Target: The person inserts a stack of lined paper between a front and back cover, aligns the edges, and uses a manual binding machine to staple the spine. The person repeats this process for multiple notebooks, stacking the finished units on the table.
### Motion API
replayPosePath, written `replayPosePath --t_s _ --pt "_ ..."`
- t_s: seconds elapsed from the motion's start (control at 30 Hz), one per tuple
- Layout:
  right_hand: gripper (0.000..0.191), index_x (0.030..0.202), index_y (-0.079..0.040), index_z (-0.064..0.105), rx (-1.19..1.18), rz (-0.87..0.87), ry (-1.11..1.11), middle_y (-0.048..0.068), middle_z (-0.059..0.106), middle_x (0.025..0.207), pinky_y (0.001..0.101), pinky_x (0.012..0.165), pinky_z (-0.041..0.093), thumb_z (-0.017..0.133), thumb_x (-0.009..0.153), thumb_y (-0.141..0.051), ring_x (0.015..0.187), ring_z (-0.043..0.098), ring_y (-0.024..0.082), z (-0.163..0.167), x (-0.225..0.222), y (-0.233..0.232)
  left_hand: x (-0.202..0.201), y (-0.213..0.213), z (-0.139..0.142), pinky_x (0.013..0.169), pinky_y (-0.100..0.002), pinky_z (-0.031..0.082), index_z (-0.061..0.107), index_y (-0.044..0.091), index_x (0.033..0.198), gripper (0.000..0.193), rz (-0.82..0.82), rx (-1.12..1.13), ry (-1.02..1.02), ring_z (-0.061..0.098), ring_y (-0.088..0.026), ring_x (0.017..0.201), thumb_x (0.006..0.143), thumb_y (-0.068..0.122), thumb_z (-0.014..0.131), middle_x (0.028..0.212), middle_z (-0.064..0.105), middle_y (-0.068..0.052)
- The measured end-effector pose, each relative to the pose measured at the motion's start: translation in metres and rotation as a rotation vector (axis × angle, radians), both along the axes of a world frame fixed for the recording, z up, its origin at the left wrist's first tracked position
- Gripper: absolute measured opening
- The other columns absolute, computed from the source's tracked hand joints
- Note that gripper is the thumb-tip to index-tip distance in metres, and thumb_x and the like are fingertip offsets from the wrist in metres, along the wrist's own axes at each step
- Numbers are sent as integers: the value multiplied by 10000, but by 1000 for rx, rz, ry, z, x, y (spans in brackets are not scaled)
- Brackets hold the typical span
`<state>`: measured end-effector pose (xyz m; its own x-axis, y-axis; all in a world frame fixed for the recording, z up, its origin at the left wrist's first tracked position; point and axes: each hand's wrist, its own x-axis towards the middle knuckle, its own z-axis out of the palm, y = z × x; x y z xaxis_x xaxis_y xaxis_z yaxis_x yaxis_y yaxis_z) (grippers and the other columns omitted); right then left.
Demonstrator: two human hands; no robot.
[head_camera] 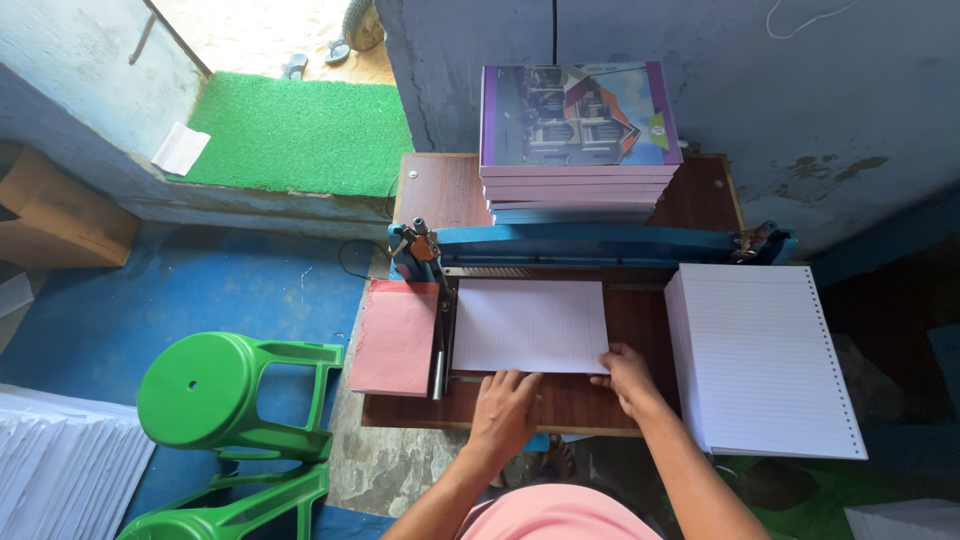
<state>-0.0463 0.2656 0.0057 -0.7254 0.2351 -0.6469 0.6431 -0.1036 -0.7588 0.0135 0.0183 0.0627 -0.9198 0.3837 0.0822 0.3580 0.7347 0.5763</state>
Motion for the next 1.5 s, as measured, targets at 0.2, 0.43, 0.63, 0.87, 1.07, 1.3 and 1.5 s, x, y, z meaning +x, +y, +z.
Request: replayPosePath --t_s 0.2,0.43,0.63,0.87,1.07,1.3,1.5 --pt "165 1090 34 591 -207 -103 -7 138 622 1046 359 719 622 548 941 -23 913 646 242 -7 16 13 -27 14 -14 1084 -571 345 548 80 1399 647 -137 -271 286 454 -340 1347 769 61 694 1376 524 -166" --pt "186 1095 34 585 -375 -172 66 153 623 1067 375 809 651 599 918 -21 946 667 236 20 23 25 -53 11 -27 1052 -501 414 620 82 1300 528 -109 -127 344 570 -299 1268 783 6 696 1294 645 -109" --pt "405 1176 -1 631 -431 -174 186 207 659 1094 432 904 609 567 1010 -366 1023 676 290 58 18 20 -71 10 30 955 -425 490 668 74 1224 471 -86 21 367 647 -261 1152 775 -68 674 1211 705 -77" --pt "516 1263 16 649 36 188 367 166 680 1183 440 1075 464 689 932 -377 1208 621 274 78 -7 9 -88 3 119 892 -437 530 665 58 1225 450 -169 258 367 686 -305 1058 792 -61 654 1166 720 -105" --pt "453 1268 -36 589 -187 137 676 95 679 1235 365 1051 479 735 892 -242 1199 618 190 94 -30 27 -100 14 128 814 -320 577 676 52 1238 249 38 743 92 733 -221 949 998 36 611 1061 756 -87" --pt "261 1130 41 722 51 61 681 102 745 986 311 862 582 750 911 -97 902 699 158 131 -22 66 -120 39 93 800 -261 542 685 -39 1185 231 222 1137 -325 659 -115 905 1012 85 596 997 743 -81" --pt "275 1130 47 731 112 22 590 160 761 959 305 735 617 735 875 -57 795 726 181 144 -12 110 -120 77 70 696 -331 589 691 -86 1099 272 271 1046 -612 697 -169 801 935 131 674 928 738 -139"
